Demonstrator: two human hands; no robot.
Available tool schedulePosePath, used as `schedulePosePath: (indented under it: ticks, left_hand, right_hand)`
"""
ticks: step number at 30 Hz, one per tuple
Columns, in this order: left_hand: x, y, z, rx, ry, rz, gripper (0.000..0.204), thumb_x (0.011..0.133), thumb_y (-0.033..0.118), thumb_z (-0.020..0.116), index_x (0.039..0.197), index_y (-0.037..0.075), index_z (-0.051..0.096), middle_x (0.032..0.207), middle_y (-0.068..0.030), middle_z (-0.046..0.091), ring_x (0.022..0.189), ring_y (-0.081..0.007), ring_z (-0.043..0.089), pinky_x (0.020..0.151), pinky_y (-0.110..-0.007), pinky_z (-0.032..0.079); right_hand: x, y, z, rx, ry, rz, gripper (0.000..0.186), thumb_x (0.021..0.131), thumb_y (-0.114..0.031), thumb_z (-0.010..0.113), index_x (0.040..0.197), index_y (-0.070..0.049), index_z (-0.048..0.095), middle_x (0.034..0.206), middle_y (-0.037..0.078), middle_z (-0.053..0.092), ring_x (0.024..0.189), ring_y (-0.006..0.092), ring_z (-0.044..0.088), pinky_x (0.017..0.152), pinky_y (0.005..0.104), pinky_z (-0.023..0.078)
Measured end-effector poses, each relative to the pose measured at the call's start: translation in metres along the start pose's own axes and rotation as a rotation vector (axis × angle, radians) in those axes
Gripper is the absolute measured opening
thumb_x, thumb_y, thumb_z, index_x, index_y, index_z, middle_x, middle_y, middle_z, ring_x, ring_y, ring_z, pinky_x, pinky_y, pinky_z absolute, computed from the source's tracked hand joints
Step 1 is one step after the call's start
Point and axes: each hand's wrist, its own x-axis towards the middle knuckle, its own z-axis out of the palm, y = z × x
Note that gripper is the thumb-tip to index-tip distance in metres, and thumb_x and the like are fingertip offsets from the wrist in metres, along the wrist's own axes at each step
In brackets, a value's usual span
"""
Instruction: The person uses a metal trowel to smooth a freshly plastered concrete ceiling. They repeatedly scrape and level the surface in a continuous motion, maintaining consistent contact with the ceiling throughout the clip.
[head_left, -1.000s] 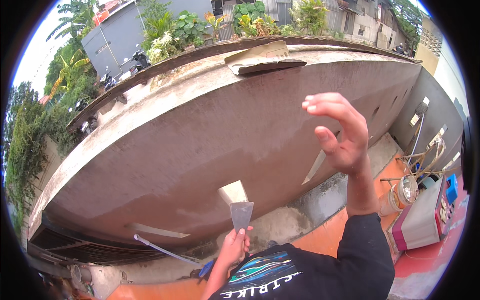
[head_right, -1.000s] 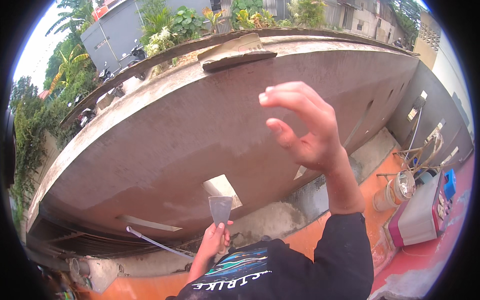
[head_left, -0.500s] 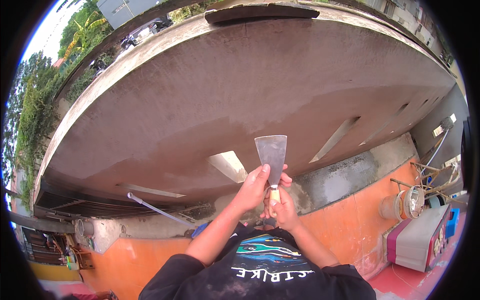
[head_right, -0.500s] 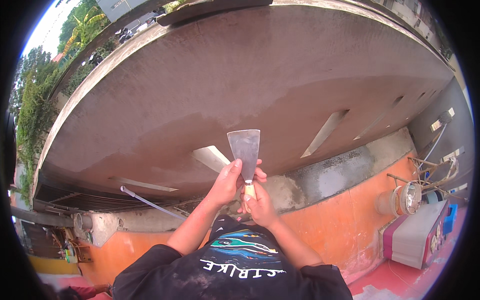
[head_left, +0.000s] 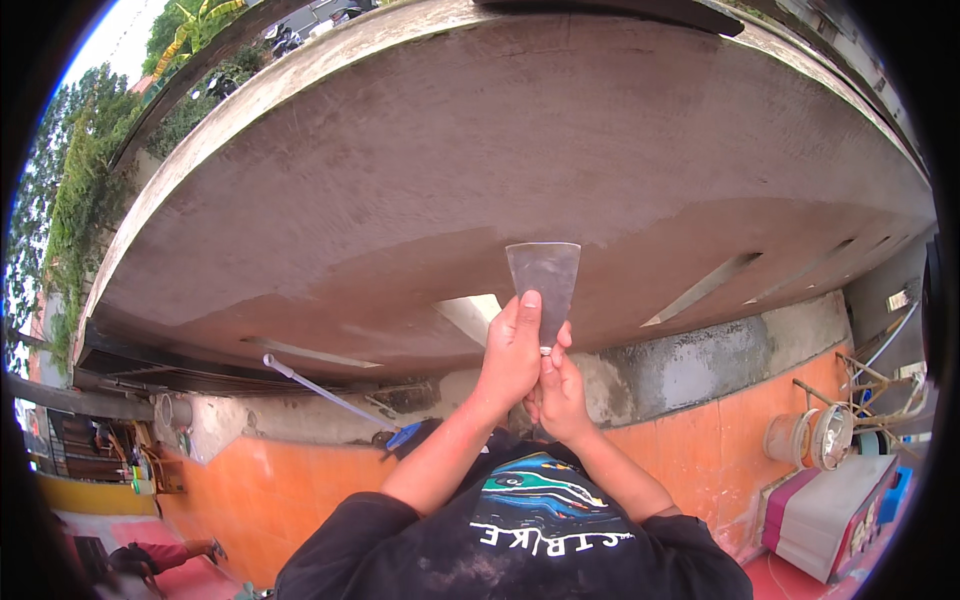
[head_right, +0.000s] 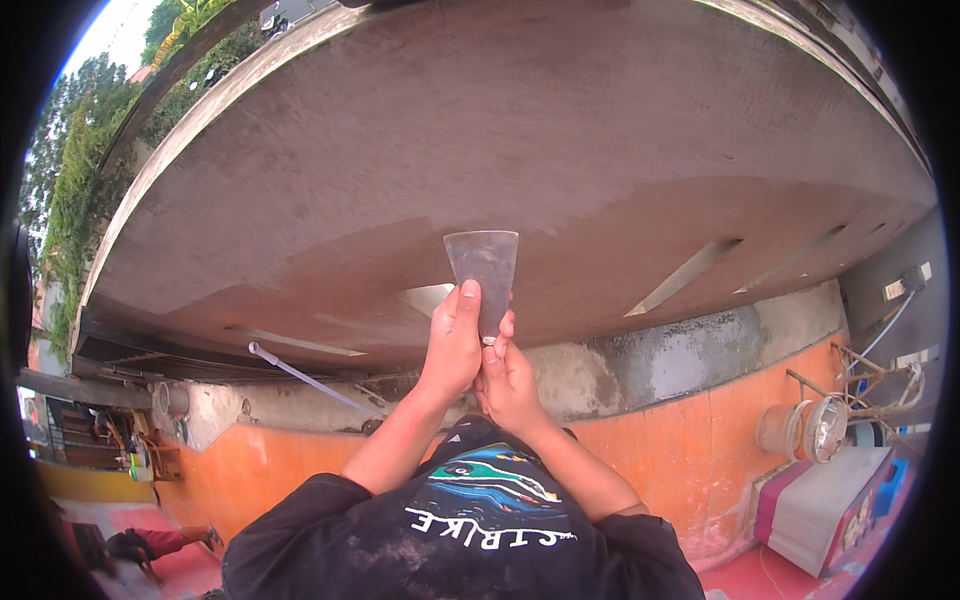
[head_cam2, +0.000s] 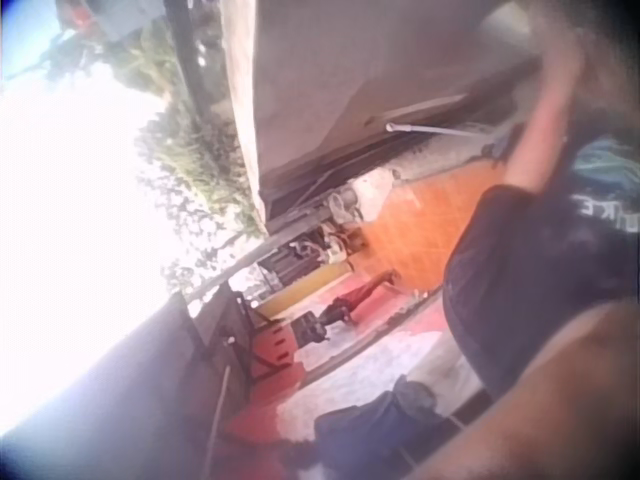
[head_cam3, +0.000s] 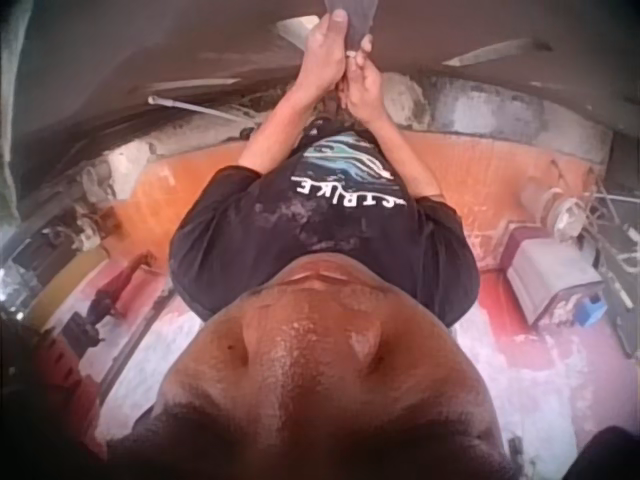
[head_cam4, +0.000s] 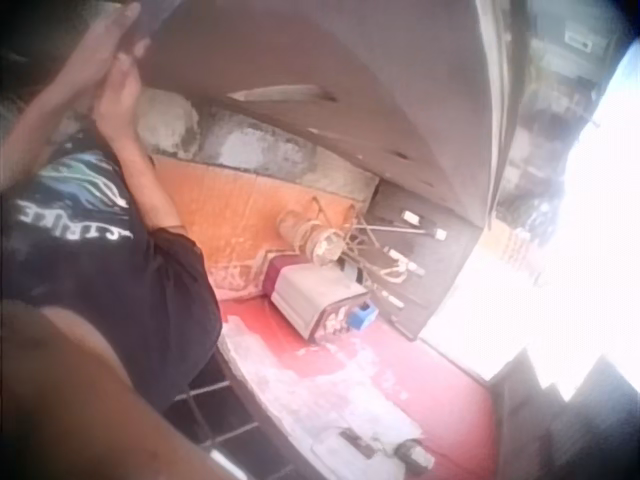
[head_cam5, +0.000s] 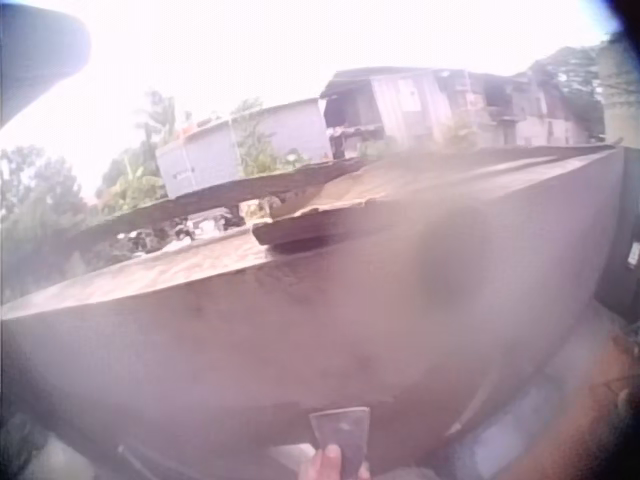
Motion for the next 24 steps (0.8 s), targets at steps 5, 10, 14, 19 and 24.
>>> schedulePosePath:
  ticks: [5,10,14,19,24]
  left_hand:
    - [0.006,0.003,-0.008,-0.042,-0.005,-0.046,0.051,0.106,0.048,0.036,0.102,0.0,0.053,0.075,-0.0066,0.059,0.056,-0.0084,0.052,0.052,-0.023,0.045]
    - [0.006,0.005,-0.009,-0.045,-0.016,-0.054,0.046,0.107,0.045,0.036,0.095,0.003,0.05,0.074,-0.0054,0.058,0.056,-0.008,0.051,0.053,-0.024,0.045]
    - [0.007,0.017,-0.01,0.0,-0.047,-0.086,0.053,0.106,0.048,0.034,0.099,-0.001,0.052,0.073,-0.0065,0.058,0.054,-0.0079,0.049,0.051,-0.023,0.043]
    - [0.024,0.049,-0.008,-0.013,-0.083,0.135,0.05,0.107,0.045,0.033,0.1,-0.001,0.052,0.072,-0.0062,0.057,0.054,-0.0073,0.048,0.051,-0.022,0.042]
    - [0.013,0.05,-0.002,-0.037,-0.121,0.081,0.047,0.107,0.044,0.034,0.1,0.001,0.052,0.073,-0.0058,0.058,0.055,-0.0073,0.049,0.052,-0.022,0.043]
  right_hand:
    - [0.006,0.005,0.004,-0.033,-0.011,-0.017,0.033,0.108,-0.035,0.032,0.109,-0.005,0.045,0.071,0.005,0.053,0.045,0.0093,0.046,0.04,0.0224,0.037]
    - [0.004,0.0,0.011,-0.003,0.024,0.006,0.028,0.108,-0.032,0.035,0.099,-0.006,0.043,0.07,0.001,0.049,0.047,0.0059,0.044,0.042,0.0204,0.035]
    - [0.012,-0.012,0.021,-0.021,-0.001,-0.087,0.029,0.108,-0.033,0.035,0.1,-0.007,0.043,0.072,0.0,0.05,0.05,0.0049,0.045,0.043,0.0201,0.035]
    - [0.04,-0.032,0.028,-0.164,0.015,-0.196,0.04,0.105,-0.044,0.037,0.102,-0.004,0.044,0.065,0.003,0.052,0.044,0.0078,0.047,0.04,0.0208,0.037]
    - [0.028,-0.036,0.025,-0.074,-0.094,-0.184,0.046,0.104,-0.049,0.038,0.107,-0.004,0.045,0.065,0.003,0.052,0.045,0.0081,0.047,0.041,0.0213,0.038]
